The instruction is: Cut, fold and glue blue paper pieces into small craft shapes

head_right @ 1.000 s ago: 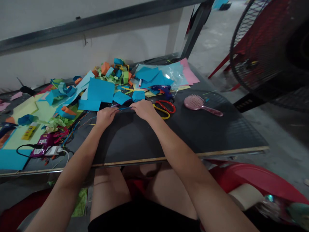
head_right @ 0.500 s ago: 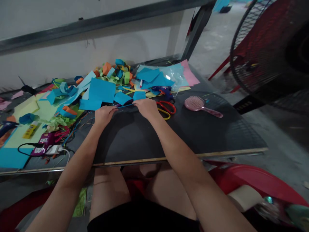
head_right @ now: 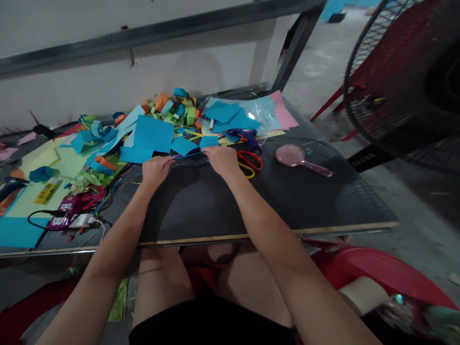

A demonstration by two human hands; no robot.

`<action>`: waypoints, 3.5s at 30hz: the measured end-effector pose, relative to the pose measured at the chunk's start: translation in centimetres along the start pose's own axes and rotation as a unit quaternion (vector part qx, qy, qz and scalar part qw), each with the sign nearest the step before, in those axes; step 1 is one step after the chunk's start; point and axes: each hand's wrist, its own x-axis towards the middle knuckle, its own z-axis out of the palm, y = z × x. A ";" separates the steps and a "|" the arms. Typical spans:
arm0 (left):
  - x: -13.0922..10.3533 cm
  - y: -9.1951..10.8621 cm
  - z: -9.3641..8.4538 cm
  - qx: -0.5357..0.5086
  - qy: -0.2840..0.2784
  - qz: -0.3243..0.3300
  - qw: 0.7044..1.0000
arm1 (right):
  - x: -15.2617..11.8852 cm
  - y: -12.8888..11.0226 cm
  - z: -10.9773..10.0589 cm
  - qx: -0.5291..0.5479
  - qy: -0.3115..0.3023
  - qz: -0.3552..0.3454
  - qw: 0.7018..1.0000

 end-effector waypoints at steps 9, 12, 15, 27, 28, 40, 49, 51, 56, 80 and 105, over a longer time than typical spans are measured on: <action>-0.2 -0.6 0.2 -0.037 0.015 -0.032 0.999 | -0.2 -0.2 0.2 0.008 0.004 -0.018 1.000; -0.2 -0.2 0.6 -0.139 0.074 -0.072 0.985 | -0.2 -0.2 0.0 0.067 0.006 -0.030 0.997; -0.1 0.4 1.4 -0.324 0.136 -0.160 0.923 | -0.4 -0.8 0.1 0.226 -0.030 -0.029 0.973; 0.3 1.0 1.6 -0.467 0.074 -0.168 0.865 | -0.2 -1.9 1.4 0.495 -0.217 0.096 0.836; 0.3 0.9 1.6 -0.456 0.070 -0.168 0.871 | -0.3 -2.1 1.3 0.500 -0.228 0.090 0.830; 0.4 1.1 1.6 -0.569 -0.004 -0.216 0.793 | -0.8 -2.0 1.7 0.331 -0.038 -0.095 0.938; 0.1 1.4 2.1 -0.499 -0.061 -0.161 0.849 | -0.9 -2.5 1.7 0.329 -0.027 -0.182 0.926; 0.0 1.3 2.1 -0.471 -0.071 -0.125 0.870 | -0.7 -2.5 1.9 0.340 -0.041 -0.136 0.930; 0.0 0.9 2.1 -0.438 -0.088 -0.088 0.891 | -0.5 -2.9 2.5 0.399 -0.044 -0.055 0.914; -0.3 1.8 1.2 -0.402 -0.154 -0.038 0.902 | -0.5 -3.2 3.2 0.531 -0.065 0.087 0.840; 0.0 1.5 1.7 -0.424 0.002 -0.096 0.900 | -0.2 -3.2 2.8 0.594 -0.054 0.116 0.794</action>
